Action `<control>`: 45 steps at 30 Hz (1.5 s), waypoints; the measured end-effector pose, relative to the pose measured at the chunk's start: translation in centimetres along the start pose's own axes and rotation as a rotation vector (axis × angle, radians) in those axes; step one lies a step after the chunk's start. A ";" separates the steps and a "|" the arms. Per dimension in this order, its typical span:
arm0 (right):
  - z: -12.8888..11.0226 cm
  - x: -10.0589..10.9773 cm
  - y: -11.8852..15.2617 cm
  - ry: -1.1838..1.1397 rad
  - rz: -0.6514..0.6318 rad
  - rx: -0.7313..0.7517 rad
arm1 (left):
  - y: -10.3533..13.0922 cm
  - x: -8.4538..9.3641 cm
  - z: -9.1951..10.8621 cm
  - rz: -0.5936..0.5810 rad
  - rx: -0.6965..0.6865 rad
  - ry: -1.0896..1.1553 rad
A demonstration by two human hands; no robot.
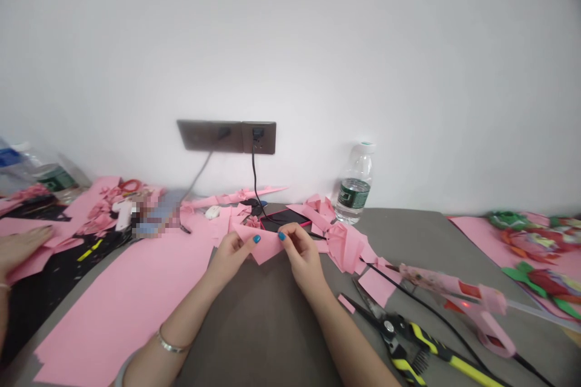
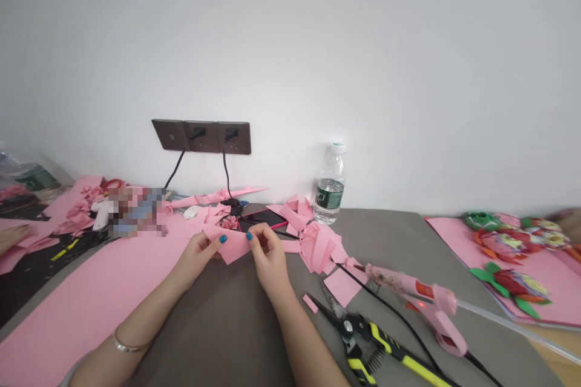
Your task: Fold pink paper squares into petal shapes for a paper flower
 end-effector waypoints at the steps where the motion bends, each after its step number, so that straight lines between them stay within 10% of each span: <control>1: 0.1 0.1 -0.1 -0.005 0.016 -0.015 | -0.1 0.1 -0.3 0.026 0.008 -0.007; 45: -0.1 -0.3 -0.1 0.110 -0.056 -0.002 | -0.5 0.7 0.9 0.088 -0.282 -0.125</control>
Point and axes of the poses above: each hand's wrist, its own y-axis away from the middle knuckle, its own x-axis out of the back of the hand, z = x × y, the point moved 2 cm from there along -y, towards the middle knuckle, and after that the axes turned 8 degrees about -x, right-handed, at the moved point
